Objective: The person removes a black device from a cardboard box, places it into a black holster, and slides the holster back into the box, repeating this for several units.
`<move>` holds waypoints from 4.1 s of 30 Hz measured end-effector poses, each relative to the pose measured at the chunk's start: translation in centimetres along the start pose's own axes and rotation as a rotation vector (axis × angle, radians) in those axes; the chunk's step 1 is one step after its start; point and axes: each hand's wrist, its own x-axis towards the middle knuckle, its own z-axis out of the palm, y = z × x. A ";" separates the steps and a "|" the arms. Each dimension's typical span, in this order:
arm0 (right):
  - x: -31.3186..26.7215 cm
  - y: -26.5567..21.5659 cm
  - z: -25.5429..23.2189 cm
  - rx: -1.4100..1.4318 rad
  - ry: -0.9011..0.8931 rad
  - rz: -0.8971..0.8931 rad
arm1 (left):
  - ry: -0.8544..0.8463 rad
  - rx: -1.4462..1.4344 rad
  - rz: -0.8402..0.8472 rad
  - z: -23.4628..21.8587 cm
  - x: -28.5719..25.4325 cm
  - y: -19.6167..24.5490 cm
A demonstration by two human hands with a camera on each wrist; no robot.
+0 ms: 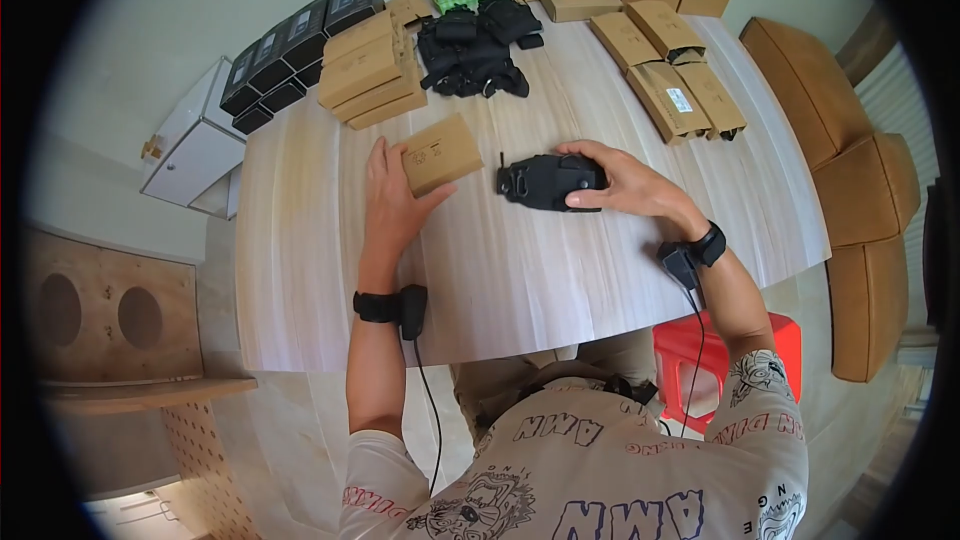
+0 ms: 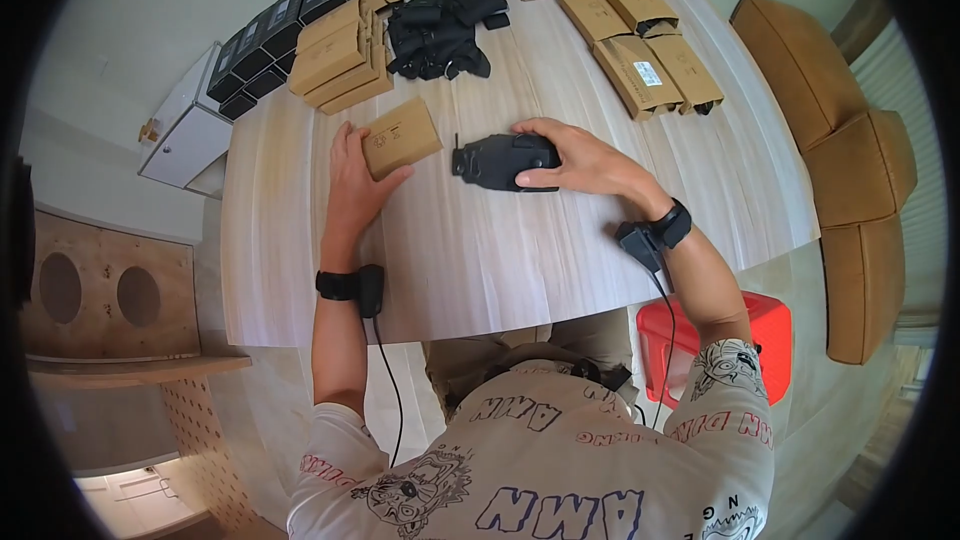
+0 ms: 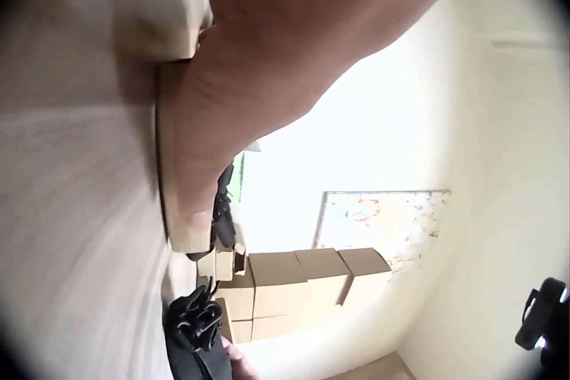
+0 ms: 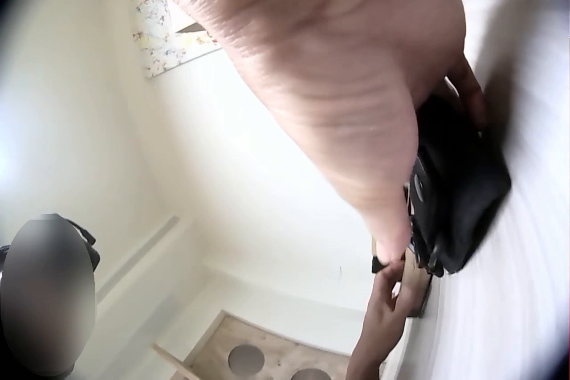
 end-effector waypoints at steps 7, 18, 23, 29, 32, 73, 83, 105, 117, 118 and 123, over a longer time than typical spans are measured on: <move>0.2 -0.4 0.1 0.118 0.015 0.128 | -0.232 -0.124 -0.029 -1.3 0.5 0.2; 0.6 3.1 -1.7 0.598 0.017 0.277 | -0.385 -0.322 0.020 -1.9 0.6 3.2; 0.3 2.4 -2.8 0.622 0.019 0.285 | -0.349 -0.292 0.020 -1.9 0.6 2.5; 0.6 2.9 -1.6 0.720 -0.072 0.277 | -0.356 -0.294 0.090 -1.7 0.6 2.8; 0.7 2.8 -1.0 0.709 -0.159 0.293 | -0.407 -0.319 0.101 -1.7 0.5 3.3; 0.7 1.9 0.0 0.642 -0.213 0.271 | -0.431 -0.328 0.204 -1.9 -0.5 6.0; 0.9 1.3 2.8 0.709 0.370 0.305 | -0.288 -0.246 0.196 -0.8 -0.9 5.6; 0.9 0.6 5.6 0.282 0.303 0.077 | -0.212 -0.742 -0.054 3.1 -2.2 6.0; 0.3 -1.1 5.0 -0.322 0.326 -0.158 | -0.197 -1.047 -0.388 2.5 -1.4 4.2; 0.3 -0.7 5.1 -0.301 0.254 -0.173 | -0.206 -1.056 -0.377 2.5 -1.5 4.1; 0.0 -0.9 4.5 -0.289 0.143 -0.242 | -0.229 -0.965 -0.378 2.8 -1.3 3.9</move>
